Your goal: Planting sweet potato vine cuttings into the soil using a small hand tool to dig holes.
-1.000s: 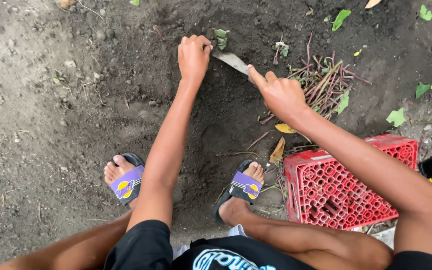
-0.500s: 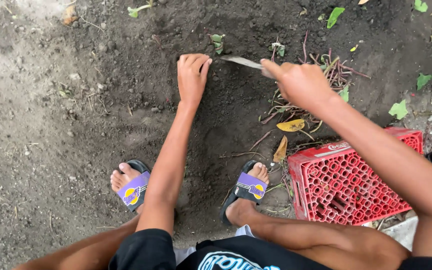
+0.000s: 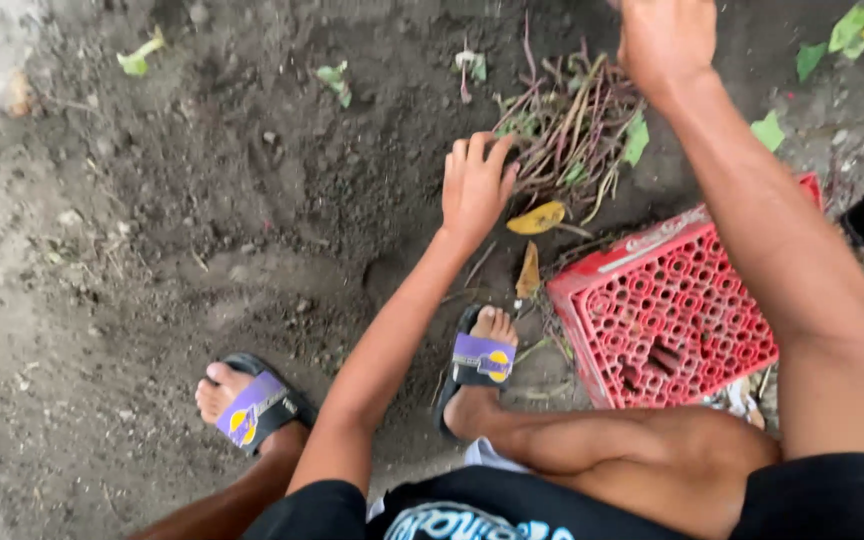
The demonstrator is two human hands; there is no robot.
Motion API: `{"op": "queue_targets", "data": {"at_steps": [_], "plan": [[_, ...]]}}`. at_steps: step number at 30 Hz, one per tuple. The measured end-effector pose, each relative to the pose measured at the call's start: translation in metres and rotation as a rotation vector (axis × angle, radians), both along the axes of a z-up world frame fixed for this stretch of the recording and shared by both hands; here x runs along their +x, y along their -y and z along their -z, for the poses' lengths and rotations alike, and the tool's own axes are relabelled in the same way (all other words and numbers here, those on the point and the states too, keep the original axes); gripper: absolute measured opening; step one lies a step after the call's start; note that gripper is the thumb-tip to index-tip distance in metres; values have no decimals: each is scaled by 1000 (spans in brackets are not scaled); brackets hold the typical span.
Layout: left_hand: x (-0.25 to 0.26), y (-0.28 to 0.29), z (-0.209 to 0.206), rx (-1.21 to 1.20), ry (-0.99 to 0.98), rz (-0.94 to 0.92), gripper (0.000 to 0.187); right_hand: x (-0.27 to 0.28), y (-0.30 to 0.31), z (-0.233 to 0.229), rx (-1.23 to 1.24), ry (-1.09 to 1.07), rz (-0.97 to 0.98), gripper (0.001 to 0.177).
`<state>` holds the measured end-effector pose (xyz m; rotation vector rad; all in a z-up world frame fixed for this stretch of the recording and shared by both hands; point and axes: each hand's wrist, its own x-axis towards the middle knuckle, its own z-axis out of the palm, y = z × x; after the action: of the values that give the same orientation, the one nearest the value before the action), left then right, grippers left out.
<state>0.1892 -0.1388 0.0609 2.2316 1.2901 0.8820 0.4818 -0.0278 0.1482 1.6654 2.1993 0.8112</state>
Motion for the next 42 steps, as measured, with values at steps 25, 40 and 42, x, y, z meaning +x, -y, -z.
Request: {"op": "queue_targets", "data": {"at_steps": [25,40,42], "plan": [[107,-110,25,-452,-396,-207,19,-33,-15,45,-130,-334,73,62],[21,-135,59,-385,-337,-317,31,-48,-4,0,-269,-533,218,58],[16,-138,56,-394,-341,-323,25,-51,-6,-6,-320,-547,237,61]]}}
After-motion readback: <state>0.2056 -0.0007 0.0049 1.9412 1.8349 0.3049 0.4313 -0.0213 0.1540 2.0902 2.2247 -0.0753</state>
